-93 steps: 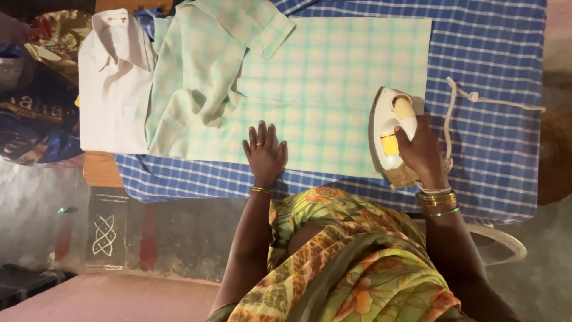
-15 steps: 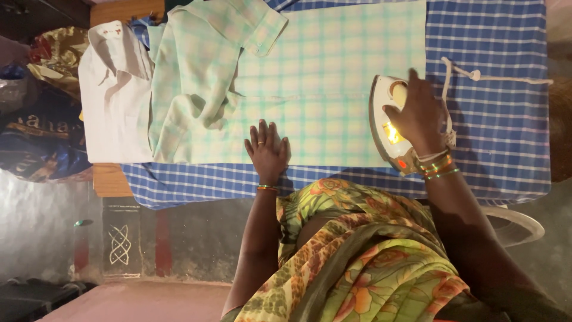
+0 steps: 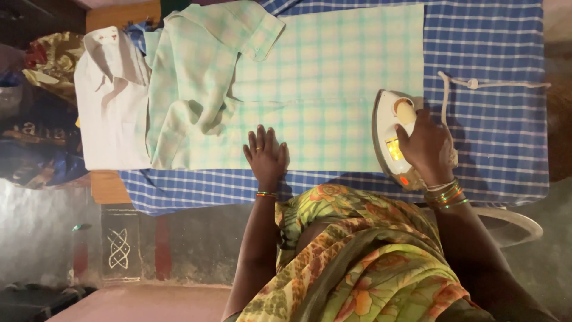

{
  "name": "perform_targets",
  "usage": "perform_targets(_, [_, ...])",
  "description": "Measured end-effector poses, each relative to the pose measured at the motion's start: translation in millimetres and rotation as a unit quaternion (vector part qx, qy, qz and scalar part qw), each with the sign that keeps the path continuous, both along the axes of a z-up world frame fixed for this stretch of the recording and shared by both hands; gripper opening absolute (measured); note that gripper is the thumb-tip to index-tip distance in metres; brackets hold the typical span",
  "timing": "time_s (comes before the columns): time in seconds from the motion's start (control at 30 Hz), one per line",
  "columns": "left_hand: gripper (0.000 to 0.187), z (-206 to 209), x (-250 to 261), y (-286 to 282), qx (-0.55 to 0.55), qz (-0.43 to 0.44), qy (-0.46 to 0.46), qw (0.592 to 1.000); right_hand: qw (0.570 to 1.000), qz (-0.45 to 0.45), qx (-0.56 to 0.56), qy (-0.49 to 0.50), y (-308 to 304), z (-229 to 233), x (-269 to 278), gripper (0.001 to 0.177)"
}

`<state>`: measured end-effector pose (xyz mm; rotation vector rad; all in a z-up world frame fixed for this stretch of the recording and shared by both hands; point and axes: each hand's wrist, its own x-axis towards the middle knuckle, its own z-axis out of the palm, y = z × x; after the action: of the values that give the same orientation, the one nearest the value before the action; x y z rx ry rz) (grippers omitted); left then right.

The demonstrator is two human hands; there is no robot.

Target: The person irons a light green and white checkered shirt laid flat on a blue and white checkered tablecloth. They use a white electric iron to smooth the fabric, repeatedly moving the iron across the shirt's body and sleeves. The person adjusts the shirt's position with their hands between ironing passes.

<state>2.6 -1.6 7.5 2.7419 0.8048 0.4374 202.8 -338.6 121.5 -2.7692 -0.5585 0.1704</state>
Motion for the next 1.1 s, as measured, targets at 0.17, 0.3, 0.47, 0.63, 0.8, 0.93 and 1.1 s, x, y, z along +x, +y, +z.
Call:
perform_targets(0.17, [0.06,5.0,-1.0,-1.0,-0.001,-0.006,-0.004,1.0,1.0,-0.001,0.023,0.005,4.2,-5.7,8.4,0.05])
perform_targets(0.3, [0.06,3.8,-0.4,-0.9,0.003,-0.003,-0.001,1.0,0.999,-0.006,0.036,0.019,8.3,-13.6,20.8,0.049])
perform_targets(0.47, [0.059,0.0,0.5,-1.6,0.032,-0.001,-0.012,0.999,0.999,-0.013,0.044,0.017,22.0,-19.7,43.5,0.054])
perform_targets(0.63, [0.06,-6.0,0.5,-0.6,0.034,-0.002,-0.009,0.999,0.998,-0.025,0.063,-0.016,32.6,-19.6,52.1,0.058])
perform_targets(0.8, [0.064,-12.6,-6.8,5.6,0.007,-0.016,0.023,1.0,0.996,-0.051,0.073,-0.012,36.3,-3.9,40.5,0.054])
perform_targets(0.93, [0.068,-3.1,-8.8,20.4,0.027,-0.069,0.04,0.996,0.986,-0.134,0.08,0.051,41.1,9.6,27.3,0.055])
perform_targets(1.1, [0.075,8.0,-17.7,49.3,-0.014,-0.08,0.067,0.994,0.983,-0.15,0.103,0.008,32.8,-14.4,14.5,0.055])
